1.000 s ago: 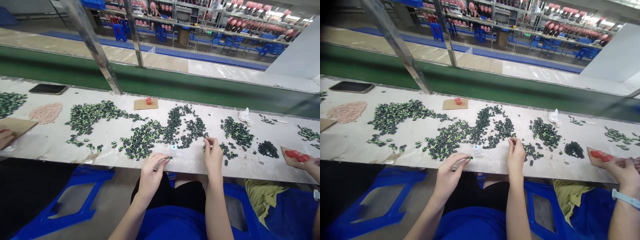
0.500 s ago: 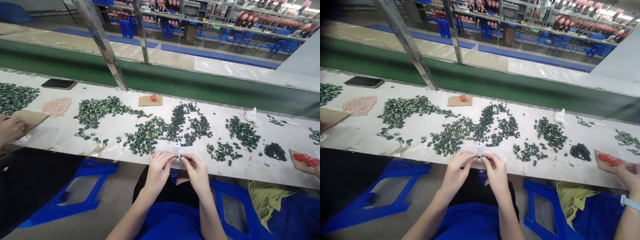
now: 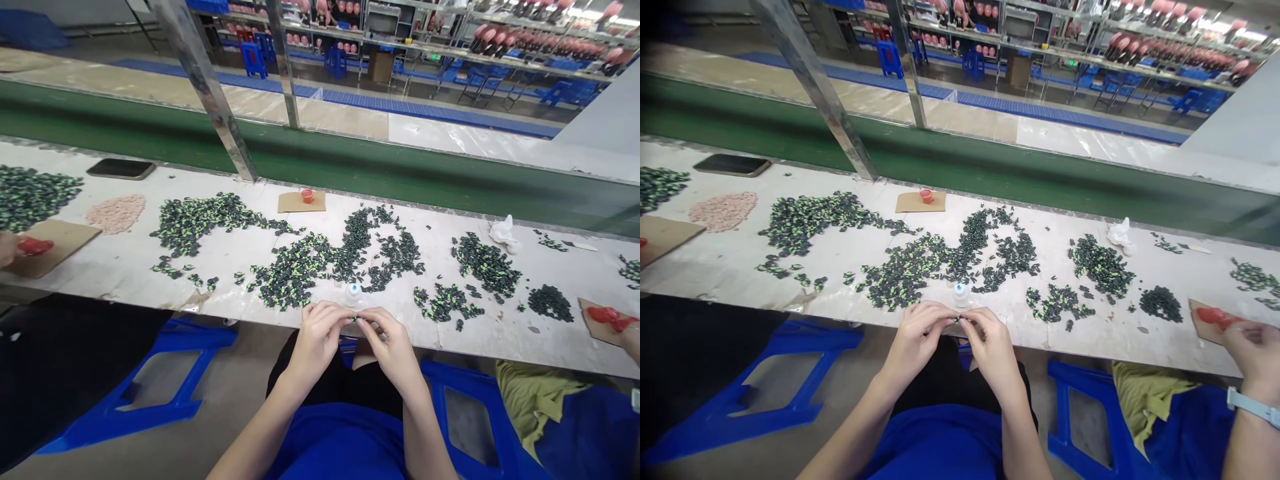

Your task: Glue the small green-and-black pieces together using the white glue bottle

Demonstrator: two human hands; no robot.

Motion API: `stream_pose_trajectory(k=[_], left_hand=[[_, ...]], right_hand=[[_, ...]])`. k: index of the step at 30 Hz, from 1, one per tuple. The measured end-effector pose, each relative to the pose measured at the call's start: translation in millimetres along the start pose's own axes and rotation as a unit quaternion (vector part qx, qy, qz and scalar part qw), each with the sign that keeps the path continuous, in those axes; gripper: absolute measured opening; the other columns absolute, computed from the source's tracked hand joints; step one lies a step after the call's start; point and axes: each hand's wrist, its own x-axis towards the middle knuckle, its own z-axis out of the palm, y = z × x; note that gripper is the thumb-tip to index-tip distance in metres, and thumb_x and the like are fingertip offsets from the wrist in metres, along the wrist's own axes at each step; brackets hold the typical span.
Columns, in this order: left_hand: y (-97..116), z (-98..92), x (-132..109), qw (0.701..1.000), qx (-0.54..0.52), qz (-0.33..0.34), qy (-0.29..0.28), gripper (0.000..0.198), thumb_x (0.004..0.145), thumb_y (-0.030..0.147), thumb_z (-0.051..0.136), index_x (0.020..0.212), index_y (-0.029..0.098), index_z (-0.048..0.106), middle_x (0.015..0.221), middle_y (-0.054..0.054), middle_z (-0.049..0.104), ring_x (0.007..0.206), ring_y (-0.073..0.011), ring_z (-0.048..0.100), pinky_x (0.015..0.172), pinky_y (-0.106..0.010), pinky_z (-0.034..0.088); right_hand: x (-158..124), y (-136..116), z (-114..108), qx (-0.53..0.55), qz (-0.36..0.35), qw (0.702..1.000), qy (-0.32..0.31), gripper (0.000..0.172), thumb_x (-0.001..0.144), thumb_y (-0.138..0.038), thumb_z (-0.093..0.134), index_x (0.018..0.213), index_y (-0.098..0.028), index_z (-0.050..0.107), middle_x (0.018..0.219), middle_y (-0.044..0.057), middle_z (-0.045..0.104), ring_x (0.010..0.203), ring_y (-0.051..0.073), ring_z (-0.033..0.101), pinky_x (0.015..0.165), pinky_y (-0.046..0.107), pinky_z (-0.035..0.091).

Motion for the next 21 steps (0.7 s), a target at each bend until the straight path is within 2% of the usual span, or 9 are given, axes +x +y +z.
stream_pose_trajectory(k=[3,7,11,15,21], left_hand=[[2,-1.8,1,1.0,-0.005,0.003,-0.011,0.023,0.09,0.012,0.047,0.088,0.024,0.066,0.081,0.0,0.074,0.08,-0.0171,0.065,0.078,-0.034,0.038],[6,-3.9,0,1.0,-0.021,0.023,0.0,0.023,0.089,0.009,0.048,0.085,0.023,0.066,0.076,0.002,0.073,0.075,-0.0157,0.064,0.074,-0.033,0.038],[10,-5.5,-1,0.999,-0.028,0.035,0.002,0.024,0.089,0.01,0.048,0.086,0.023,0.068,0.073,0.001,0.072,0.072,-0.0156,0.063,0.074,-0.032,0.039],[11,-5.9,-3,0.998,-0.02,0.052,0.021,0.024,0.088,0.008,0.049,0.085,0.022,0.068,0.071,0.001,0.071,0.07,-0.0156,0.062,0.073,-0.032,0.04],[9,-2.4,-6,0.998,-0.011,0.052,0.025,0.024,0.089,0.008,0.049,0.086,0.023,0.068,0.07,0.001,0.07,0.07,-0.0158,0.061,0.072,-0.032,0.04]], right_hand=[[-2,0,-5,-0.012,-0.028,0.999,-0.027,0.017,0.091,-0.028,0.052,0.093,-0.022,0.067,0.097,0.007,0.067,0.091,0.019,0.064,0.074,0.029,0.052],[-5,-4,-8,-0.046,-0.081,0.995,-0.035,0.012,0.091,-0.023,0.051,0.087,-0.022,0.061,0.095,0.007,0.062,0.1,0.021,0.057,0.088,0.036,0.048],[-7,-4,-4,-0.044,-0.113,0.992,-0.016,0.01,0.09,-0.02,0.049,0.081,-0.022,0.053,0.092,0.006,0.057,0.1,0.021,0.053,0.087,0.037,0.046],[-8,-1,3,-0.023,-0.117,0.993,-0.007,0.012,0.089,-0.018,0.049,0.078,-0.023,0.047,0.091,0.006,0.056,0.098,0.021,0.052,0.085,0.037,0.046],[-8,6,6,-0.004,-0.108,0.994,-0.01,0.011,0.087,-0.017,0.05,0.078,-0.023,0.046,0.091,0.005,0.056,0.098,0.02,0.053,0.086,0.035,0.045]])
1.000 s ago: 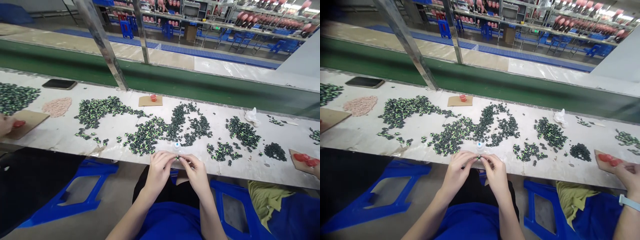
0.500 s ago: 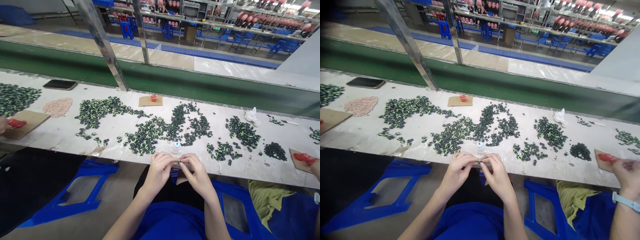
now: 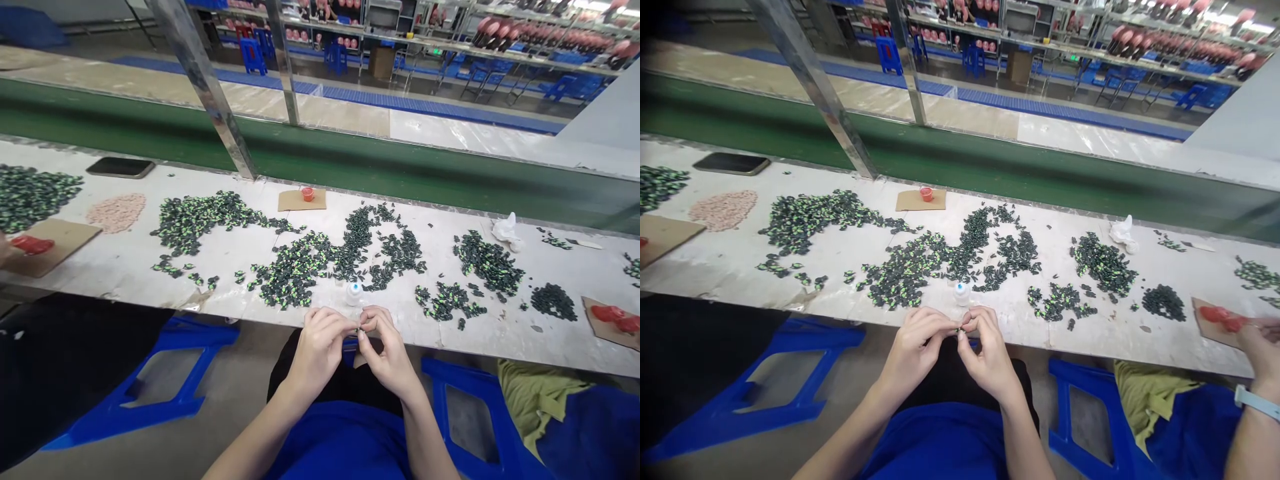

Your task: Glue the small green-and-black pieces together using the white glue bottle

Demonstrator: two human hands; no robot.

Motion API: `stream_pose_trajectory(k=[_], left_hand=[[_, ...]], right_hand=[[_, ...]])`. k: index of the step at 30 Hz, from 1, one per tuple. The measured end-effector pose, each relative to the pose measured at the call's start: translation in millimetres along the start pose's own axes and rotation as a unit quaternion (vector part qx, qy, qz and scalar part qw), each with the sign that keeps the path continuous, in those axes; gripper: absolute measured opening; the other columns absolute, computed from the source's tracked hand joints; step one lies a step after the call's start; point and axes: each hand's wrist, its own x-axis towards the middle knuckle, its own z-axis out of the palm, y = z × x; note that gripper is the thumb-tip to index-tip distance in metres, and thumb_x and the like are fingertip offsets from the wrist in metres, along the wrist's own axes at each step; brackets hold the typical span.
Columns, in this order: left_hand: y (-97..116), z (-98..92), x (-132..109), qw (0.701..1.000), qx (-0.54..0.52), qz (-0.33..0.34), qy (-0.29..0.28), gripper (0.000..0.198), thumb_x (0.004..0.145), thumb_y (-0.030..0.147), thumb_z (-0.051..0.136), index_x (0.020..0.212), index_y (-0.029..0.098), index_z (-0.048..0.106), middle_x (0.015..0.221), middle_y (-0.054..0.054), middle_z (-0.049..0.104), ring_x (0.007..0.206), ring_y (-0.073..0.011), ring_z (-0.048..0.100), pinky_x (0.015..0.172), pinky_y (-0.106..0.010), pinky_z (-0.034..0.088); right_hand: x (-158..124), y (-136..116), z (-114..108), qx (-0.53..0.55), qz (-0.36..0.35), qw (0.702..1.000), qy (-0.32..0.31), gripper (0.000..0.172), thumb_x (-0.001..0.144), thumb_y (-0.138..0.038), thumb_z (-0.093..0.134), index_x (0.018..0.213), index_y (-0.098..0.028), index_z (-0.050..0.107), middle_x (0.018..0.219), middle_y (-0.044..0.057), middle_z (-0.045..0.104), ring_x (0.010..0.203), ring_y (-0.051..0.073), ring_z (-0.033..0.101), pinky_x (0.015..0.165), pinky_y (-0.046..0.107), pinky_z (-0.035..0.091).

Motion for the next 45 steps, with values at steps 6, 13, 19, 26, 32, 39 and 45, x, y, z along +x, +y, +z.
stream_pose_trajectory(k=[6,13,19,26,32,39,45], left_hand=[[-4,8.0,0,0.999,-0.021,-0.037,-0.025,0.02,0.091,0.014,0.05,0.098,0.023,0.066,0.08,0.001,0.073,0.076,-0.0156,0.064,0.078,-0.033,0.04],[-35,-11.6,3,0.99,0.081,-0.114,0.017,0.018,0.089,0.024,0.055,0.103,0.024,0.066,0.096,-0.003,0.073,0.094,-0.0219,0.063,0.088,-0.04,0.035],[-64,-28.0,19,0.966,0.208,-0.15,0.042,0.016,0.088,0.023,0.054,0.095,0.023,0.068,0.095,-0.006,0.073,0.103,-0.0276,0.057,0.089,-0.046,0.031],[-69,-20.9,38,0.95,0.284,-0.11,-0.071,0.024,0.085,0.01,0.05,0.089,0.023,0.07,0.093,-0.009,0.069,0.103,-0.0296,0.051,0.09,-0.05,0.03],[-76,-21.1,47,0.936,0.316,-0.054,-0.147,0.027,0.083,0.002,0.045,0.085,0.021,0.065,0.091,-0.009,0.064,0.1,-0.0268,0.049,0.09,-0.046,0.032],[-66,-10.5,56,0.958,0.266,-0.038,-0.096,0.014,0.087,0.013,0.054,0.088,0.024,0.063,0.094,-0.008,0.064,0.102,-0.027,0.047,0.086,-0.045,0.03],[-59,5.7,45,0.971,0.219,-0.023,-0.093,0.01,0.087,0.016,0.056,0.087,0.024,0.062,0.09,-0.005,0.068,0.098,-0.0248,0.052,0.085,-0.042,0.028]], right_hand=[[1,8,-11,-0.048,0.013,0.999,-0.007,0.006,0.089,-0.023,0.051,0.083,-0.023,0.054,0.093,0.006,0.059,0.103,0.022,0.051,0.089,0.038,0.044],[-5,43,-59,-0.312,0.005,0.937,0.155,0.016,0.089,-0.033,0.051,0.085,-0.021,0.061,0.092,0.01,0.06,0.099,0.028,0.046,0.086,0.047,0.042],[6,47,-53,-0.387,-0.02,0.894,0.224,0.027,0.089,-0.04,0.053,0.105,-0.02,0.062,0.102,0.013,0.057,0.106,0.031,0.042,0.09,0.053,0.041],[34,39,10,-0.31,-0.022,0.945,0.097,0.046,0.076,-0.049,0.069,0.113,-0.023,0.057,0.122,0.014,0.051,0.122,0.038,0.035,0.095,0.059,0.04],[36,42,14,-0.212,-0.028,0.974,0.075,0.023,0.08,-0.038,0.067,0.092,-0.022,0.054,0.121,0.013,0.057,0.126,0.034,0.043,0.098,0.056,0.042],[12,38,4,0.001,0.03,0.997,0.071,0.033,0.07,-0.039,0.075,0.084,-0.023,0.049,0.083,0.003,0.069,0.075,0.019,0.068,0.067,0.031,0.056],[6,36,-6,0.136,0.106,0.967,0.187,0.031,0.066,-0.042,0.074,0.075,-0.02,0.054,0.061,-0.004,0.056,0.05,0.012,0.051,0.046,0.023,0.042]])
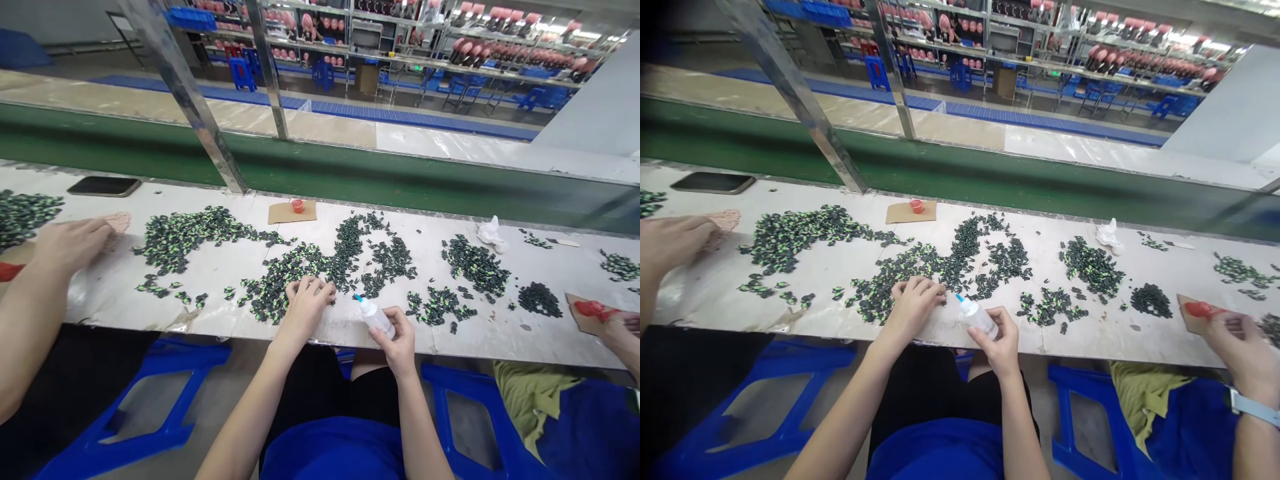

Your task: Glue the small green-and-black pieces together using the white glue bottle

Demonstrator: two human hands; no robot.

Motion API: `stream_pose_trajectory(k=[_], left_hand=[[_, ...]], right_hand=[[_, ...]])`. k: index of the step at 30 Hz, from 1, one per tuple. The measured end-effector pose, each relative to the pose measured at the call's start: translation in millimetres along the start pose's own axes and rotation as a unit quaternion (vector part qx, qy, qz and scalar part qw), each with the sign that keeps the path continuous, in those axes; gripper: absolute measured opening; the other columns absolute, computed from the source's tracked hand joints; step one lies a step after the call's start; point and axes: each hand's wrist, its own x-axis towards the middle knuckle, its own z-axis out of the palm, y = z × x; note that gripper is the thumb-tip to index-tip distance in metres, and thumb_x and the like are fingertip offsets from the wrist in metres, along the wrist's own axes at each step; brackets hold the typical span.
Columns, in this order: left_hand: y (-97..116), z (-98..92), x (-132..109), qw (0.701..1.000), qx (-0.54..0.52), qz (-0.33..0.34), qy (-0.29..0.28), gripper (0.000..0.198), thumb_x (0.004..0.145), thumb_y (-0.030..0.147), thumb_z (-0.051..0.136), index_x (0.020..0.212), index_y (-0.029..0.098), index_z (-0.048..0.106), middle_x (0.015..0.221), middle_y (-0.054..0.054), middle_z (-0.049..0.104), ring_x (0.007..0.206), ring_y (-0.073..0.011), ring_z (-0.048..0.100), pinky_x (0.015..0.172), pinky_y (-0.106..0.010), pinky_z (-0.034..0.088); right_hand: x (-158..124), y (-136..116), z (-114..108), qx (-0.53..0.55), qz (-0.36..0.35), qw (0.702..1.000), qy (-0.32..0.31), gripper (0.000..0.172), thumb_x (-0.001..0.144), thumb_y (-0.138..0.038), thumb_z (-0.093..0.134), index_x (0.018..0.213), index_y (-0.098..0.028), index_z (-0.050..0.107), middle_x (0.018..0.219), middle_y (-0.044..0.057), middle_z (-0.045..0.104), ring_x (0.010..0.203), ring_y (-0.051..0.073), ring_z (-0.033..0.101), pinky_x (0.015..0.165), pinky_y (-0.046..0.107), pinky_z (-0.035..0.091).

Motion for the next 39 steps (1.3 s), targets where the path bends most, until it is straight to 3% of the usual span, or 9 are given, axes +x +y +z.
stream_pose_trajectory(k=[4,8,12,19,28,39], left_hand=[[7,2.3,-19,0.997,-0.07,0.042,0.01,0.012,0.09,0.019,0.055,0.083,0.024,0.063,0.088,-0.002,0.072,0.1,-0.0228,0.056,0.085,-0.04,0.026],[17,7.5,-35,0.99,-0.13,0.058,0.005,0.015,0.09,0.018,0.055,0.079,0.023,0.064,0.088,0.0,0.074,0.103,-0.0233,0.058,0.087,-0.041,0.025],[20,11.0,-39,0.99,-0.138,0.036,0.016,0.013,0.088,0.019,0.058,0.08,0.024,0.065,0.09,0.0,0.075,0.104,-0.0239,0.059,0.087,-0.041,0.025],[19,10.1,-33,0.991,-0.13,0.021,-0.005,0.008,0.086,0.021,0.063,0.093,0.024,0.064,0.094,-0.003,0.074,0.108,-0.025,0.059,0.087,-0.04,0.026],[18,16.3,-29,0.987,-0.16,0.001,-0.015,0.004,0.085,0.02,0.063,0.084,0.023,0.065,0.09,-0.001,0.074,0.098,-0.0208,0.064,0.093,-0.041,0.024],[18,15.9,-29,0.983,-0.183,-0.018,-0.023,0.006,0.086,0.023,0.062,0.081,0.023,0.066,0.088,-0.001,0.074,0.095,-0.0211,0.066,0.096,-0.044,0.024]], right_hand=[[4,-2,-5,0.102,0.05,0.992,0.061,0.032,0.064,-0.044,0.073,0.07,-0.02,0.052,0.051,-0.008,0.042,0.042,0.008,0.036,0.04,0.021,0.029],[7,-2,-4,0.15,0.067,0.982,0.09,0.036,0.07,-0.049,0.067,0.065,-0.021,0.045,0.051,-0.009,0.035,0.042,0.007,0.031,0.04,0.021,0.027],[6,-1,-5,0.087,0.062,0.99,0.09,0.037,0.076,-0.05,0.062,0.064,-0.022,0.041,0.048,-0.008,0.039,0.041,0.009,0.036,0.04,0.022,0.028],[5,-7,-7,-0.046,0.025,0.992,0.111,0.038,0.068,-0.043,0.072,0.057,-0.021,0.043,0.049,-0.007,0.041,0.044,0.008,0.036,0.044,0.022,0.029],[-2,0,-20,-0.088,0.05,0.987,0.127,0.034,0.077,-0.049,0.062,0.064,-0.021,0.047,0.049,-0.005,0.049,0.044,0.012,0.046,0.046,0.024,0.037],[0,-7,-17,-0.155,0.053,0.982,0.093,0.038,0.077,-0.051,0.061,0.061,-0.021,0.044,0.05,-0.006,0.046,0.047,0.012,0.044,0.047,0.024,0.037]])
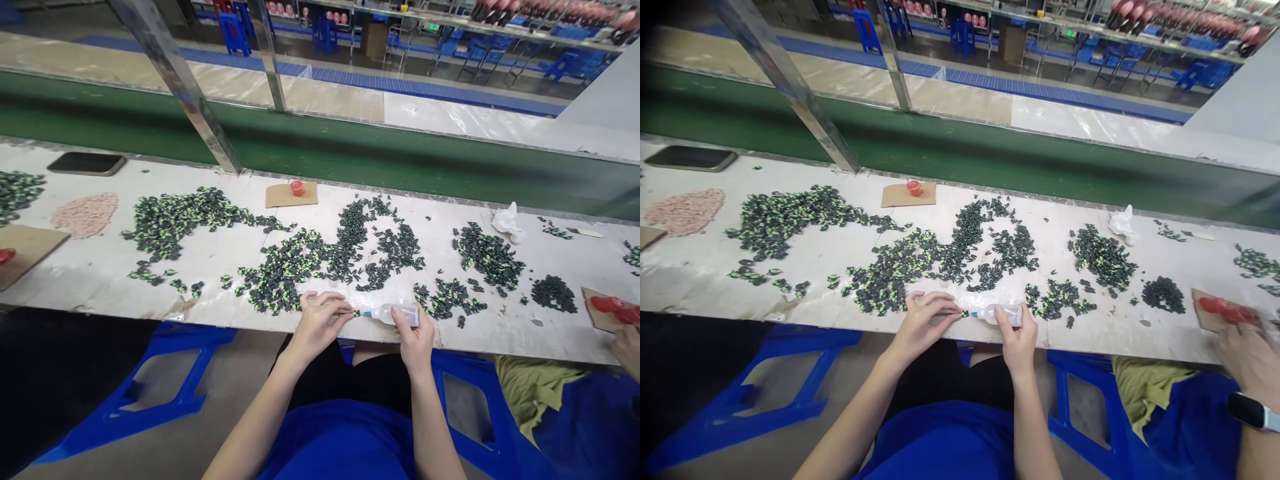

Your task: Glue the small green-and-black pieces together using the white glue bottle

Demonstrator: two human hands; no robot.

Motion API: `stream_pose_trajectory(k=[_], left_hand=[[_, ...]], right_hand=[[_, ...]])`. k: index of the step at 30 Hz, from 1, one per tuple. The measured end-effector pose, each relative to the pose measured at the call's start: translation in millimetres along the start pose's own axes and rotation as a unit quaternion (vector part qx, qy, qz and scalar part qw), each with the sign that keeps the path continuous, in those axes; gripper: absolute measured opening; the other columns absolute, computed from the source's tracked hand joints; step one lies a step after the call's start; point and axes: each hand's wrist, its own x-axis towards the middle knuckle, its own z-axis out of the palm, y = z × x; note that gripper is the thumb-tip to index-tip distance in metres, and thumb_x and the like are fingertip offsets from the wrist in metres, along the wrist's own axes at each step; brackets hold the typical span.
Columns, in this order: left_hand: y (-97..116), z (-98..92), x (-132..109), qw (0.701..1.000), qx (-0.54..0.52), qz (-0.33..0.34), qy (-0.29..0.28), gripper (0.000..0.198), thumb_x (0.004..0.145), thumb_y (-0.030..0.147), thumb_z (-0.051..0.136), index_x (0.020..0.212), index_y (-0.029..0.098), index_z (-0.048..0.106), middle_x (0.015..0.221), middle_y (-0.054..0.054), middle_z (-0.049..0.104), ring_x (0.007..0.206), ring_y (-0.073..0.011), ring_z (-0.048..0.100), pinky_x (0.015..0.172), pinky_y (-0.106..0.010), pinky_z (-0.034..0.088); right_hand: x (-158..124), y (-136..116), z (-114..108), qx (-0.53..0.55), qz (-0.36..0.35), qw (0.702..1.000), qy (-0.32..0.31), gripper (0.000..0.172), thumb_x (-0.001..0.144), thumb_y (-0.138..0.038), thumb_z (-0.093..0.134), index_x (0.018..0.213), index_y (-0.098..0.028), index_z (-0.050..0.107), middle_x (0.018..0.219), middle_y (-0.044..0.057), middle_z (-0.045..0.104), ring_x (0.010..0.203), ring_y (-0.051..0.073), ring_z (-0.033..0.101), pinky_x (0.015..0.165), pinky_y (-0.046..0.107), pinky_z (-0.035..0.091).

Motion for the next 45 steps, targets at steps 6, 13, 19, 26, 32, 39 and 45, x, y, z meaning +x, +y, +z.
stream_pose_trajectory(k=[6,13,19,26,32,39,45], left_hand=[[-2,0.7,0,1.0,-0.001,-0.004,-0.001,0.005,0.084,0.024,0.063,0.081,0.023,0.066,0.087,-0.001,0.074,0.094,-0.0208,0.066,0.097,-0.044,0.024],[-1,1.5,1,1.0,0.0,-0.003,0.007,0.005,0.083,0.023,0.064,0.079,0.023,0.066,0.086,-0.001,0.074,0.093,-0.0203,0.066,0.096,-0.043,0.024],[-1,2.1,0,1.0,0.002,0.001,0.018,0.005,0.082,0.02,0.067,0.077,0.023,0.066,0.083,0.001,0.073,0.092,-0.0203,0.066,0.096,-0.043,0.023],[1,2.2,0,1.0,0.005,0.007,0.027,0.006,0.081,0.019,0.067,0.076,0.023,0.065,0.082,0.001,0.074,0.092,-0.0205,0.067,0.096,-0.043,0.022],[-1,2.3,0,1.0,-0.004,0.008,0.026,0.007,0.081,0.019,0.067,0.076,0.023,0.065,0.081,0.002,0.073,0.093,-0.0196,0.066,0.097,-0.043,0.02],[-2,3.6,0,1.0,-0.006,0.004,0.021,0.005,0.082,0.021,0.066,0.077,0.023,0.066,0.082,0.001,0.074,0.093,-0.0203,0.065,0.096,-0.043,0.022],[-3,5.4,1,1.0,-0.011,0.0,0.027,0.005,0.08,0.02,0.068,0.078,0.023,0.065,0.084,0.001,0.073,0.092,-0.0204,0.064,0.094,-0.043,0.022]], right_hand=[[0,-2,1,-0.014,-0.007,1.0,-0.001,0.037,0.077,-0.05,0.061,0.06,-0.021,0.044,0.049,-0.005,0.047,0.047,0.012,0.043,0.046,0.023,0.035],[0,0,2,-0.018,0.003,1.0,-0.001,0.039,0.077,-0.052,0.061,0.06,-0.021,0.044,0.049,-0.006,0.045,0.048,0.012,0.043,0.047,0.023,0.035],[0,2,3,-0.011,0.008,1.0,-0.008,0.039,0.077,-0.052,0.06,0.06,-0.021,0.044,0.051,-0.005,0.045,0.049,0.012,0.043,0.048,0.023,0.036],[0,7,1,0.002,0.013,1.0,-0.015,0.04,0.077,-0.052,0.062,0.06,-0.021,0.044,0.052,-0.006,0.042,0.049,0.011,0.042,0.048,0.023,0.036],[1,7,1,0.002,0.014,1.0,-0.009,0.041,0.076,-0.054,0.061,0.059,-0.02,0.045,0.052,-0.006,0.042,0.048,0.011,0.042,0.048,0.023,0.035],[1,4,2,0.003,0.006,1.0,-0.002,0.04,0.076,-0.052,0.062,0.058,-0.02,0.044,0.05,-0.007,0.042,0.048,0.01,0.041,0.047,0.023,0.034],[2,13,1,0.115,0.024,0.99,0.08,0.035,0.074,-0.048,0.065,0.064,-0.02,0.047,0.054,-0.006,0.046,0.048,0.01,0.044,0.047,0.023,0.037]])
